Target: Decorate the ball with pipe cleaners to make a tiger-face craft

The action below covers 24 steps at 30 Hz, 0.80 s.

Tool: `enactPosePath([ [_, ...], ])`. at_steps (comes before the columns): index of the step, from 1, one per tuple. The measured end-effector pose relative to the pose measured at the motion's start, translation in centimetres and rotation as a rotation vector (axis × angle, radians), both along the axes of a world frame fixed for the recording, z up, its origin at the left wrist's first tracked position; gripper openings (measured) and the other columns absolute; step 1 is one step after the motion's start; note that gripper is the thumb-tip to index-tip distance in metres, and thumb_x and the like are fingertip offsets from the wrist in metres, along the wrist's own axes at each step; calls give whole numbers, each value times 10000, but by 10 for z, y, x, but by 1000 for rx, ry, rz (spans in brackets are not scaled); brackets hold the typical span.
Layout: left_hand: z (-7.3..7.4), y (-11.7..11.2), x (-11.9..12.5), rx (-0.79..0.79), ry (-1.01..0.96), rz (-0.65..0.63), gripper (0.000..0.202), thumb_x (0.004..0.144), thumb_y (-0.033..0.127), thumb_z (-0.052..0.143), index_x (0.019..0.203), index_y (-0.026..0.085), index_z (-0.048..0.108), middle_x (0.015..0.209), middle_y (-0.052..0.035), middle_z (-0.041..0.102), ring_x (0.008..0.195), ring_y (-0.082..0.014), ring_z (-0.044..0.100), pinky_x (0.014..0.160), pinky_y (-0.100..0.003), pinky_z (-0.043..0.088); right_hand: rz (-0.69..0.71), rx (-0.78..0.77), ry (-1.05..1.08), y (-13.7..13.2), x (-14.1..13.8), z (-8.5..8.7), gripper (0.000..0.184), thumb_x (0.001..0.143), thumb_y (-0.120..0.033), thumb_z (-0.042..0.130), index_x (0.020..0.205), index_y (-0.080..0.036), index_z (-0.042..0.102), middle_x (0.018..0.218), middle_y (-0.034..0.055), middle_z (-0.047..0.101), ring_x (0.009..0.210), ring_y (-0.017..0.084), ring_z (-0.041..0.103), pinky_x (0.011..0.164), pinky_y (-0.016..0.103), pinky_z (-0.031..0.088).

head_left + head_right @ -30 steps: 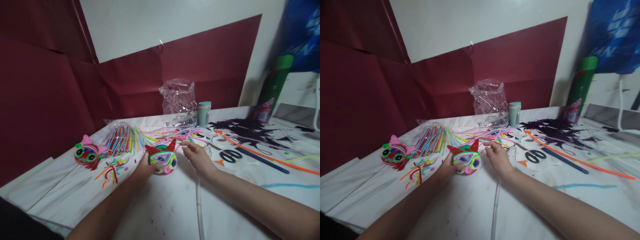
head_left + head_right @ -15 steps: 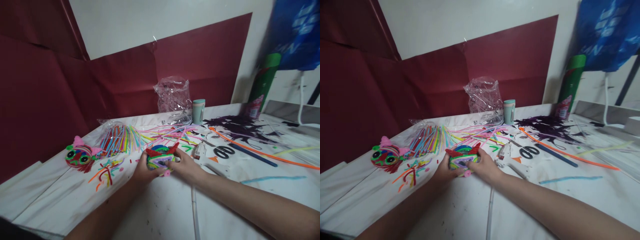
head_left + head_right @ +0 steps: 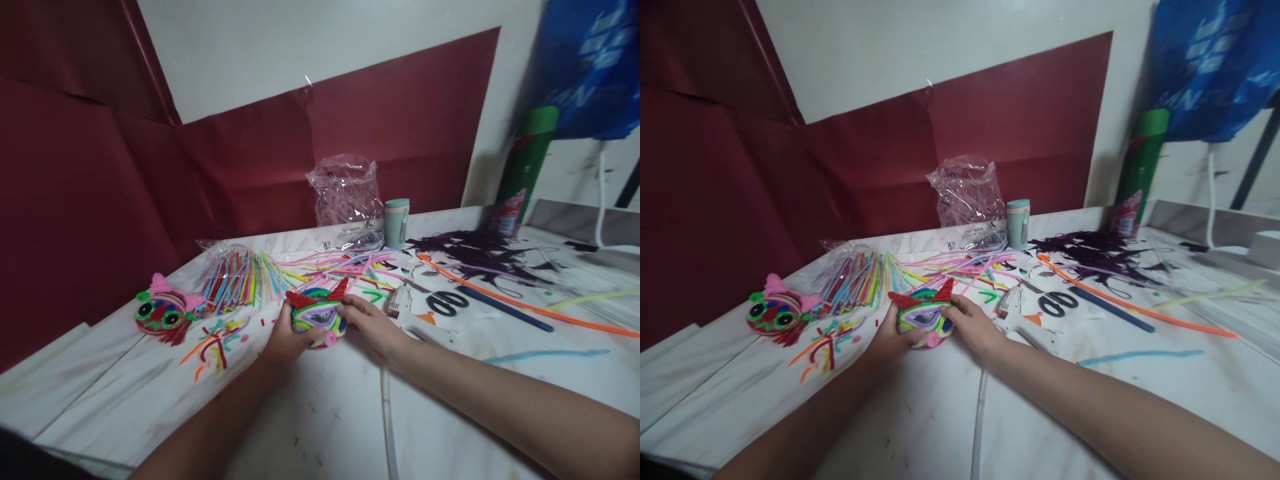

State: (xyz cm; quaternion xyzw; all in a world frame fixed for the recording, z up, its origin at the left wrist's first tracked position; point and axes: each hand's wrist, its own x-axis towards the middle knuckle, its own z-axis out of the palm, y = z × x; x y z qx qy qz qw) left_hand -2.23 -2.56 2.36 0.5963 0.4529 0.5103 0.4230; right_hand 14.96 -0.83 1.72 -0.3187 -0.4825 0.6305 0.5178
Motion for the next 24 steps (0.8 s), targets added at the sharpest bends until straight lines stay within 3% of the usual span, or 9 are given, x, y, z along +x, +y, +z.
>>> enactPosePath([
  [3,0,1,-1,-11,-24,11,679,601,240,757,1208,195,455,1146,-76,661,1072,-247,623,919,-343,495,-63,-37,-61,3,0,-2,351,677,-343,674,995,-197,655,972,47,717,972,235,635,845,343,485],
  [6,1,1,-3,-16,-30,15,689,596,225,752,1221,197,464,1179,-80,653,1105,-259,605,951,-357,477,-7,60,-97,3,1,-5,395,663,-298,676,1045,-202,642,1047,46,705,1013,227,623,894,340,470],
  [13,3,0,-7,17,-13,91,480,760,386,640,1192,199,547,1234,-89,630,1231,-269,520,1028,-372,412,23,224,-271,-1,2,-5,515,669,-284,676,1155,-152,571,1131,97,662,1052,248,596,914,381,473],
  [18,-1,2,-6,-17,-75,87,649,689,388,690,1262,165,485,1155,-107,657,1078,-279,616,932,-387,475,25,228,-288,-4,1,-5,525,666,-264,664,1169,-162,556,1084,86,677,999,248,625,845,372,513],
  [24,-2,5,-8,44,-1,134,642,641,331,703,1225,152,505,1092,-95,665,1049,-278,616,901,-378,486,23,236,-266,-6,0,-5,470,658,-239,662,1119,-186,584,1037,61,697,972,243,637,819,367,527],
])
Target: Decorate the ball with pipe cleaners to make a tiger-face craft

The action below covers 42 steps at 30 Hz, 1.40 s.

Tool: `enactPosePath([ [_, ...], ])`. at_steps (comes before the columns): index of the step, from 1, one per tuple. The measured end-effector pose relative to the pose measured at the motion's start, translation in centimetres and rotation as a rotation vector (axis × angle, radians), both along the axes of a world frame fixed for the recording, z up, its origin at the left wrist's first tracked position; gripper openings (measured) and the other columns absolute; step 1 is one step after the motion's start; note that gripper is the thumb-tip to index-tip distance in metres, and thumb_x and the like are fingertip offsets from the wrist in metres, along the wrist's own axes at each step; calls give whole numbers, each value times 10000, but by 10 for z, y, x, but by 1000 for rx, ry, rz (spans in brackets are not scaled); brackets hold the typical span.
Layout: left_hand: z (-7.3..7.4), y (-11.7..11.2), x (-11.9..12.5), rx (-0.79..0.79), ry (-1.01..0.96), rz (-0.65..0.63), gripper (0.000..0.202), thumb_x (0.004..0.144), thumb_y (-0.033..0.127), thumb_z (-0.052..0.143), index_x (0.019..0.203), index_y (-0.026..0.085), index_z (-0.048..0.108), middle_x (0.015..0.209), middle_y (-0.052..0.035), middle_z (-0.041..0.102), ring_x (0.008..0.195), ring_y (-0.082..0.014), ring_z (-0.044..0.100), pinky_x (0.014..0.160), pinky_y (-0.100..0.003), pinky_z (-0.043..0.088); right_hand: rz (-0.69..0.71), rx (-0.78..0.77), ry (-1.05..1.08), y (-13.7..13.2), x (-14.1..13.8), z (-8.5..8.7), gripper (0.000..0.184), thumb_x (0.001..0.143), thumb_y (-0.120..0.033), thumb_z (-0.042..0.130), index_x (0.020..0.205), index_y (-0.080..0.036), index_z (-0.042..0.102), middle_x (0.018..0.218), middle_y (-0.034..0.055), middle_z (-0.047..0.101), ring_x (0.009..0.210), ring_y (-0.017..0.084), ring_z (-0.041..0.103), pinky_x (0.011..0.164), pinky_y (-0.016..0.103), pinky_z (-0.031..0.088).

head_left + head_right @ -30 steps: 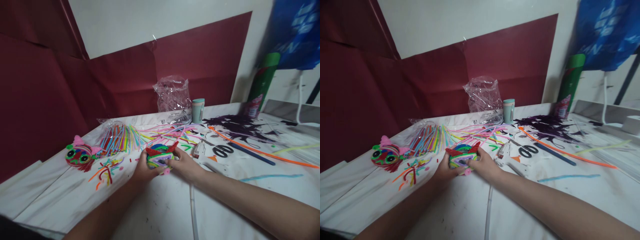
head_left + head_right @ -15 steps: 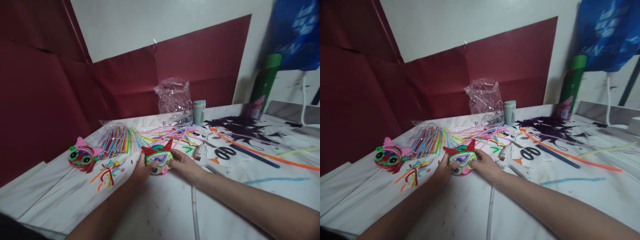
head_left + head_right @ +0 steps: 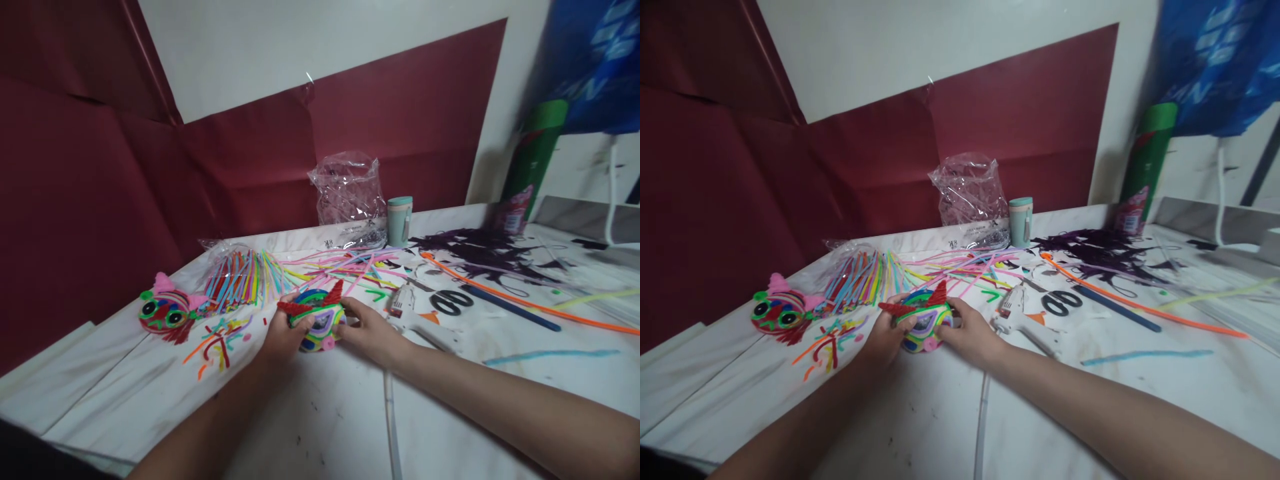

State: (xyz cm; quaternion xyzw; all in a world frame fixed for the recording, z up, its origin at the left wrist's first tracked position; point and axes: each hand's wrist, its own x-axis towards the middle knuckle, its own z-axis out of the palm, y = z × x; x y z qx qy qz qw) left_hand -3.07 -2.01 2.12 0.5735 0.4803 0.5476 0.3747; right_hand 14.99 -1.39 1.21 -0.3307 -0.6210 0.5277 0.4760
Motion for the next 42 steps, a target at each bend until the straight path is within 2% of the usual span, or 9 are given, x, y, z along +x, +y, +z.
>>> enactPosePath([
  [7,-3,1,-2,-35,-47,-10,645,644,360,728,1211,161,493,1104,-95,663,1044,-275,627,892,-371,497,1,37,-32,3,1,-2,402,687,-245,655,1081,-188,597,1046,56,699,977,233,633,841,361,511],
  [11,-2,1,-4,-84,-82,-36,707,621,361,751,1245,176,474,1047,-85,687,981,-279,656,838,-375,520,-10,67,-77,4,2,-3,435,693,-268,673,1110,-177,592,1077,67,690,985,240,626,851,369,505],
  [16,4,-2,-1,-82,-120,-71,711,624,416,762,1230,176,478,1128,-106,671,1048,-282,636,900,-388,497,24,-9,-23,3,2,4,463,658,-295,703,1093,-168,608,1048,66,689,996,229,612,892,353,475],
  [19,3,0,1,-60,-170,-84,691,634,431,761,1204,177,463,1259,-143,598,1155,-275,578,951,-378,472,43,-164,117,4,2,6,403,655,-326,712,1022,-190,617,968,40,689,865,183,624,766,301,492],
  [22,-1,3,2,-66,-230,-101,784,542,332,830,1204,189,434,1350,-157,516,1217,-278,530,984,-367,452,-26,-318,154,7,2,5,296,664,-371,721,877,-194,619,801,9,658,628,124,557,548,245,433],
  [24,-5,5,2,-71,-238,-137,842,489,263,857,1207,190,423,1341,-157,517,1209,-282,536,990,-368,449,-42,-350,156,9,2,4,263,667,-371,726,818,-189,613,739,-5,632,576,106,518,508,227,401],
  [32,-4,9,-3,-12,-149,-43,644,570,266,815,1123,170,499,1266,-145,580,1189,-266,554,1003,-388,439,-35,-365,158,10,4,4,269,633,-237,697,887,-190,624,755,-6,644,614,111,549,529,225,418],
  [38,-3,10,-4,1,-146,-107,546,675,343,740,1132,158,505,1264,-137,589,1194,-240,551,1025,-366,413,-97,-323,121,10,6,4,244,610,-229,721,825,-184,615,760,4,659,647,130,572,522,229,407],
  [42,0,8,-2,-43,-162,-51,639,598,291,793,1141,161,482,1305,-158,557,1192,-259,555,1009,-372,429,-89,-287,73,9,6,4,292,608,-224,691,885,-186,605,850,17,673,694,140,583,553,241,411],
])
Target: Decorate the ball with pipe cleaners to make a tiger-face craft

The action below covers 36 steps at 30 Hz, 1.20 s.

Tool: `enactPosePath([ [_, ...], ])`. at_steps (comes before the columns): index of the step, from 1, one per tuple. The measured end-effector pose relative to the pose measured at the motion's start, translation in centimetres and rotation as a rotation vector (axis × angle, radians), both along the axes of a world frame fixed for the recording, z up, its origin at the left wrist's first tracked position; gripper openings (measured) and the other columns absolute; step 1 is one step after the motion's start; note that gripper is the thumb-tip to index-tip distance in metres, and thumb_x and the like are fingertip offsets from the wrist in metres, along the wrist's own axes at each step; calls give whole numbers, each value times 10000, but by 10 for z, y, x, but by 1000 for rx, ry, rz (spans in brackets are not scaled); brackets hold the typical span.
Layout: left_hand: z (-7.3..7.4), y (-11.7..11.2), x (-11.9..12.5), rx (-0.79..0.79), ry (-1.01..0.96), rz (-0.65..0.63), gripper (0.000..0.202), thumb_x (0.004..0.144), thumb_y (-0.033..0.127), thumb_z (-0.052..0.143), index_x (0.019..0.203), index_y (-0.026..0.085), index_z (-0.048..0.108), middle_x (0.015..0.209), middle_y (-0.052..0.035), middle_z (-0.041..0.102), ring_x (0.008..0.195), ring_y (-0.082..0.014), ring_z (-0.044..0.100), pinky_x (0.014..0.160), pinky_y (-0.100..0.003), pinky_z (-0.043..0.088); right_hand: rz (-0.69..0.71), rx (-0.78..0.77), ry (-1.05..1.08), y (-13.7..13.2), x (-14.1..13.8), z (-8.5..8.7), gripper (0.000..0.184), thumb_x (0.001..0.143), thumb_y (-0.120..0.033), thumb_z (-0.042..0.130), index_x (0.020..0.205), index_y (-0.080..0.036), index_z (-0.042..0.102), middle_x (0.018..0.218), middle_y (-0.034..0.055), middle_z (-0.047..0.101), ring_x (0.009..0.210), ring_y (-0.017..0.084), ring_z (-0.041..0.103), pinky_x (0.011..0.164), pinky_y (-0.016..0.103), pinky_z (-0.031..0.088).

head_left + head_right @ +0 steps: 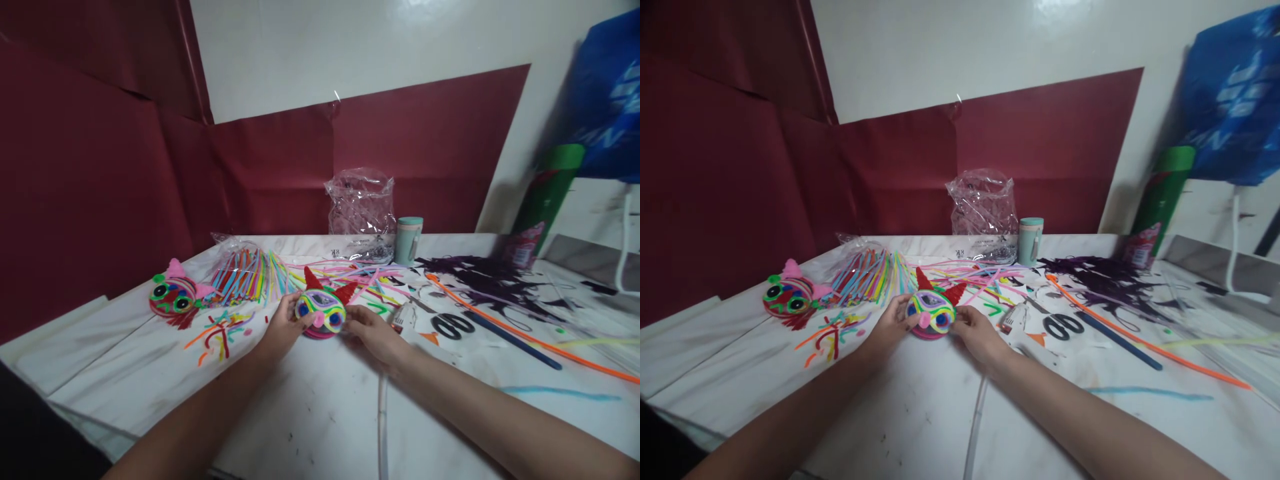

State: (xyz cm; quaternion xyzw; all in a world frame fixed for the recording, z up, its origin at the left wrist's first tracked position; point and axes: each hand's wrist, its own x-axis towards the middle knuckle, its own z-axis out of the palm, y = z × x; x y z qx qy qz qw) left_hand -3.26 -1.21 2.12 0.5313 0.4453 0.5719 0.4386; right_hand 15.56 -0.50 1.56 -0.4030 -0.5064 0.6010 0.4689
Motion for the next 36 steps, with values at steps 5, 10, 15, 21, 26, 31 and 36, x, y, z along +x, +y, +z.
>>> enactPosePath([
  [5,3,-2,-1,-20,20,-10,731,551,261,816,1197,174,485,1326,-138,551,1208,-273,541,985,-336,449,-4,40,-40,-1,-2,-3,294,608,-231,654,894,-189,603,825,12,670,702,149,590,583,254,418],
  [10,3,-4,-5,-28,30,-163,712,611,322,785,1237,167,483,1198,-108,642,1106,-276,607,900,-344,502,13,63,-51,1,-3,-7,306,575,-226,612,876,-172,604,783,-2,657,699,146,576,614,258,418],
  [15,15,-13,-6,-61,183,-247,828,541,260,838,1272,197,456,1188,-85,653,1105,-277,612,936,-360,485,34,86,-77,4,-1,-7,361,579,-218,578,933,-160,615,792,4,659,683,143,566,608,262,424],
  [21,19,-17,-9,-67,390,-182,949,483,294,873,1312,190,424,1335,-124,552,1197,-302,553,1008,-408,450,72,151,-99,2,-4,-6,311,621,-185,536,911,-177,647,813,10,695,740,155,613,634,256,466],
  [26,18,-13,-10,-64,435,-149,867,537,350,840,1290,191,441,1244,-120,625,1131,-300,604,963,-417,494,-20,250,-276,9,7,21,335,628,-127,561,949,-156,654,926,56,697,734,150,619,616,257,490],
  [31,21,-9,-12,-87,536,17,720,577,391,792,1207,188,510,1177,-121,661,1094,-328,622,912,-435,519,-251,434,-431,29,65,83,267,770,-180,521,1014,-145,623,1023,72,691,814,136,640,678,231,511],
  [36,23,-9,-8,-113,494,38,688,572,419,778,1166,178,527,1136,-114,681,1073,-321,635,887,-421,532,-335,501,-956,24,115,84,228,825,-177,440,878,-121,655,832,93,714,734,172,653,625,248,490],
])
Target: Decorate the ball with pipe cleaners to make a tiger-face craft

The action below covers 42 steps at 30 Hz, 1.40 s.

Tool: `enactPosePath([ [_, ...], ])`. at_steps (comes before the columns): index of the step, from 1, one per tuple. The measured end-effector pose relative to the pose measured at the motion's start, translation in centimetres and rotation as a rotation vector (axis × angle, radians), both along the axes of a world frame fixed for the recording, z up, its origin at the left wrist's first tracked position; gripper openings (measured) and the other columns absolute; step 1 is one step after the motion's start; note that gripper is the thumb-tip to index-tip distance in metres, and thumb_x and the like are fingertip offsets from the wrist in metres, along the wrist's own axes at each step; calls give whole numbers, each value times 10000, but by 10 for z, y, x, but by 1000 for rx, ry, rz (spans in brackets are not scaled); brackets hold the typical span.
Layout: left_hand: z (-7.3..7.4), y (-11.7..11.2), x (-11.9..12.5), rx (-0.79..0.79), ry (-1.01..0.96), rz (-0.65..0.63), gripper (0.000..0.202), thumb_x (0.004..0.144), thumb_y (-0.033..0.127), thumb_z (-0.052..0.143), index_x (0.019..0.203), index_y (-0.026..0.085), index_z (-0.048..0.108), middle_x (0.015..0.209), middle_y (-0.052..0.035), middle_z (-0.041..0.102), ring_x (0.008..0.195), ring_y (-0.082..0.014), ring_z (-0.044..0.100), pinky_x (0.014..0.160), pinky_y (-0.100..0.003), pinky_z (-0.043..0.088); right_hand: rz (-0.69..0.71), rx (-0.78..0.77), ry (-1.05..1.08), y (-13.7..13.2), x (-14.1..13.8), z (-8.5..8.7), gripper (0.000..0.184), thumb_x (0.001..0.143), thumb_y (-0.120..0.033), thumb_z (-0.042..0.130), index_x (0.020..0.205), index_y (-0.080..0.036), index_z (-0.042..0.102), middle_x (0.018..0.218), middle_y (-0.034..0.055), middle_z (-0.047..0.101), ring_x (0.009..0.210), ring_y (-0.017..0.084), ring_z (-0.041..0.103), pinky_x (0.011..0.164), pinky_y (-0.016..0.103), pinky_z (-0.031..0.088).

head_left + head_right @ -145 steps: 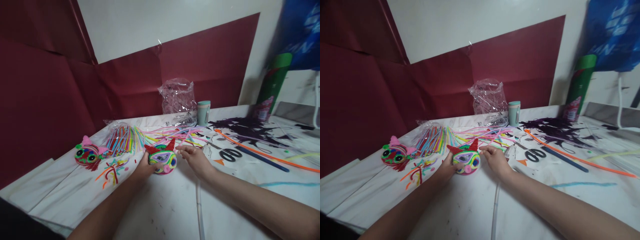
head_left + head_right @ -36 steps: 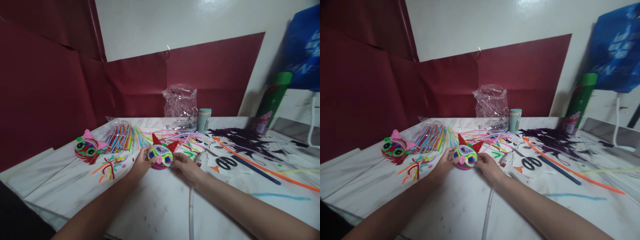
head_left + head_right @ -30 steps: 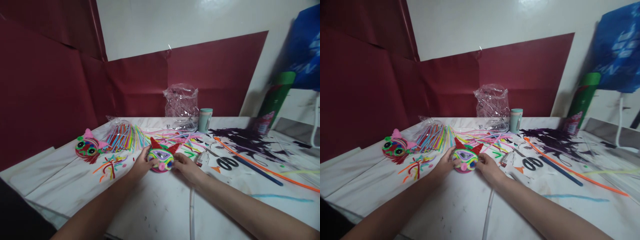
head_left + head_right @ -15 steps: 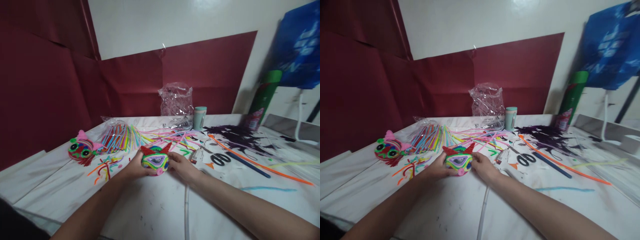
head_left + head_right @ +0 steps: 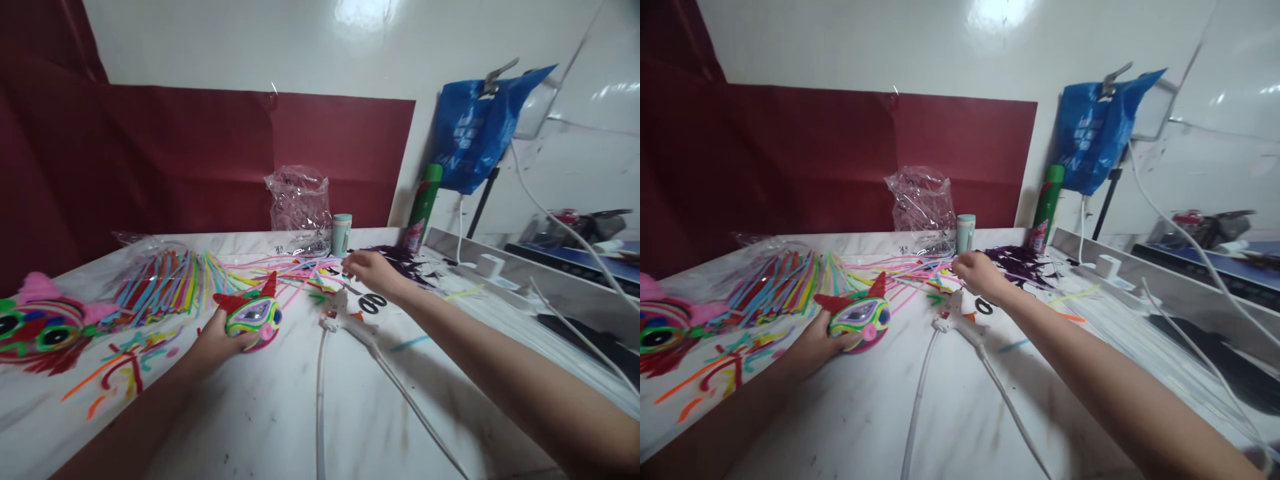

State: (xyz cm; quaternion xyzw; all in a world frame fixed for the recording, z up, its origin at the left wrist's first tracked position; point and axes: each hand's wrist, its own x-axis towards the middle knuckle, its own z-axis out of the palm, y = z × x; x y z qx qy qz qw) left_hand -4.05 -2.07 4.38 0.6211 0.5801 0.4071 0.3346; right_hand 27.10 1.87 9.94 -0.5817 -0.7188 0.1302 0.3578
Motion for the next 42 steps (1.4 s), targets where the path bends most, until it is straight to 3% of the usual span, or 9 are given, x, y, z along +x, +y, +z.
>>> enactPosePath([
  [6,-4,1,1,-12,-72,-44,720,588,415,766,1213,189,487,1198,-109,653,1108,-314,618,922,-436,513,7,-54,-395,-34,0,-60,136,723,-284,634,751,-158,680,887,147,697,953,300,584,777,362,459],
  [10,-6,0,0,13,-82,-45,767,550,401,792,1223,189,489,1209,-112,650,1122,-313,611,939,-425,507,-14,-73,-531,-38,-7,-77,105,718,-241,598,751,-157,652,880,156,680,950,301,566,758,358,444],
  [16,-8,-1,4,70,-77,-6,651,591,373,770,1166,185,529,1146,-102,679,1114,-303,616,961,-417,494,-92,-27,-579,-35,-2,-76,120,736,-167,503,807,-129,593,894,154,648,936,273,544,784,338,417],
  [18,-11,-1,5,88,-81,-13,615,611,347,762,1159,192,530,1141,-95,681,1115,-295,615,960,-413,495,-120,13,-490,-36,2,-73,155,775,-194,452,844,-135,578,886,139,638,887,256,547,778,348,425],
  [22,-19,-1,9,124,-136,-79,647,633,331,757,1205,179,496,1187,-111,656,1126,-286,607,973,-426,480,-17,29,106,-46,4,-69,258,794,-311,440,952,-175,592,900,95,664,810,236,593,711,342,478],
  [26,-25,-1,14,168,-141,-22,664,601,309,776,1191,171,506,1214,-123,629,1137,-289,594,984,-428,466,109,-222,451,-67,-11,-66,379,822,-452,464,988,-178,665,928,108,698,809,254,642,693,348,504],
  [31,-34,1,23,373,1,42,681,569,334,797,1173,174,528,1241,-135,579,1214,-321,521,1045,-470,406,364,-320,465,-90,-29,-62,411,856,-439,401,935,-160,693,918,113,696,802,244,629,706,340,503],
  [35,-40,3,27,546,168,51,781,582,406,793,1254,179,467,1291,-146,502,1264,-322,461,1083,-479,364,368,-331,332,-100,-32,-67,445,849,-520,412,902,-172,685,929,113,692,861,256,631,818,376,494],
  [42,-42,1,28,669,305,49,828,599,422,785,1291,182,400,1270,-152,473,1238,-320,465,1063,-489,383,367,-311,224,-103,-30,-77,481,874,-577,383,941,-205,680,939,100,691,880,258,634,831,398,496],
])
